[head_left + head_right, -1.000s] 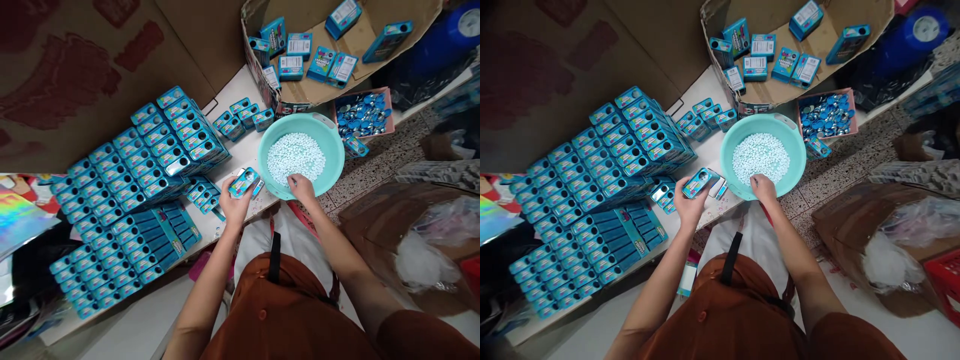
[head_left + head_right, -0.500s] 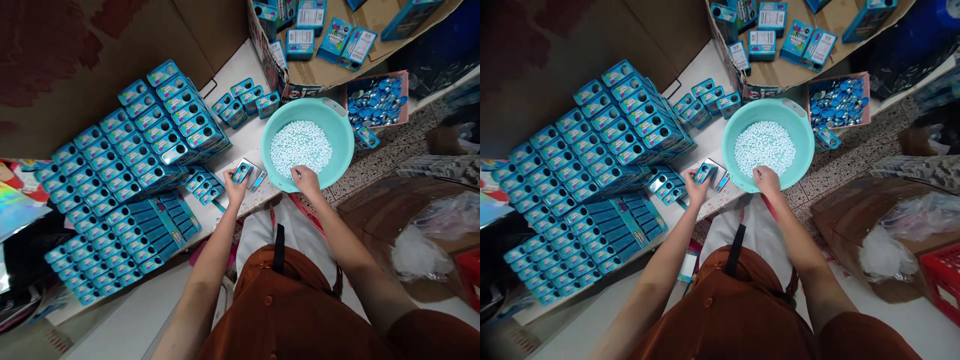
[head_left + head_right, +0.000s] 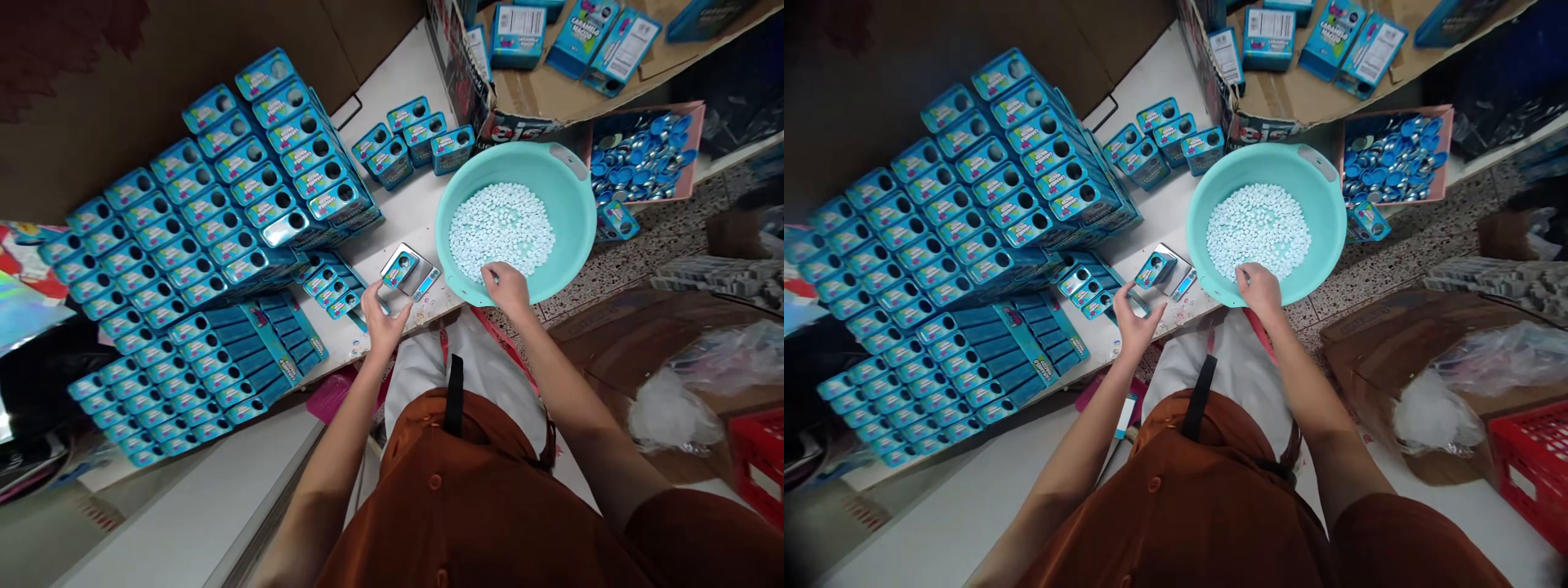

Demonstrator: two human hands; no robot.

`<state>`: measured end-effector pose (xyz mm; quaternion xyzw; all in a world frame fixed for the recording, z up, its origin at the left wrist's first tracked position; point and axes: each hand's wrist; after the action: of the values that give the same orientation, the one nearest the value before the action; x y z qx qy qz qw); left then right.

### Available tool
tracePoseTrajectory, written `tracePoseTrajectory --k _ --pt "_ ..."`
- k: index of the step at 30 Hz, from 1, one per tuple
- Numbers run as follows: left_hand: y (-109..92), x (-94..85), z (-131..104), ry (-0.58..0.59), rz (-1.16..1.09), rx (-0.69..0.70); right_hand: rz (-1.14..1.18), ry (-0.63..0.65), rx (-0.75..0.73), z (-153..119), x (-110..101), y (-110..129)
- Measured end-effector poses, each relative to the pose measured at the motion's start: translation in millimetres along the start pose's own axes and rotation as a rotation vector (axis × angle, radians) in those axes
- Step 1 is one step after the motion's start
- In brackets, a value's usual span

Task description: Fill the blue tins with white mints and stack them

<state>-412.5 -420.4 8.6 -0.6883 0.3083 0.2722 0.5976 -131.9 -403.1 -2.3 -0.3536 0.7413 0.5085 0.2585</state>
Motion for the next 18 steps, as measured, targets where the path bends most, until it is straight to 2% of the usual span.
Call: tracePoseTrajectory --k 11,18 --pt "4.8 -8.2 -2.4 -0.056 0.021 -0.026 0.004 0.017 0.0 1.1 -0.3 -0.9" --pt "5.7 -7.1 -0.1 -0.057 0.037 -0.036 0.002 0.02 -0.012 1.5 0.2 -2.6"
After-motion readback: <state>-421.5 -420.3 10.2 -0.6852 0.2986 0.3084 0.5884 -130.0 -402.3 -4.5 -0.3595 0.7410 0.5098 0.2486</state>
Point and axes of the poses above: each hand's wrist, its own z-axis towards the middle knuckle, its own x-axis out of the palm, y = z × x, and after that the axes turned 6 degrees about y, right-handed
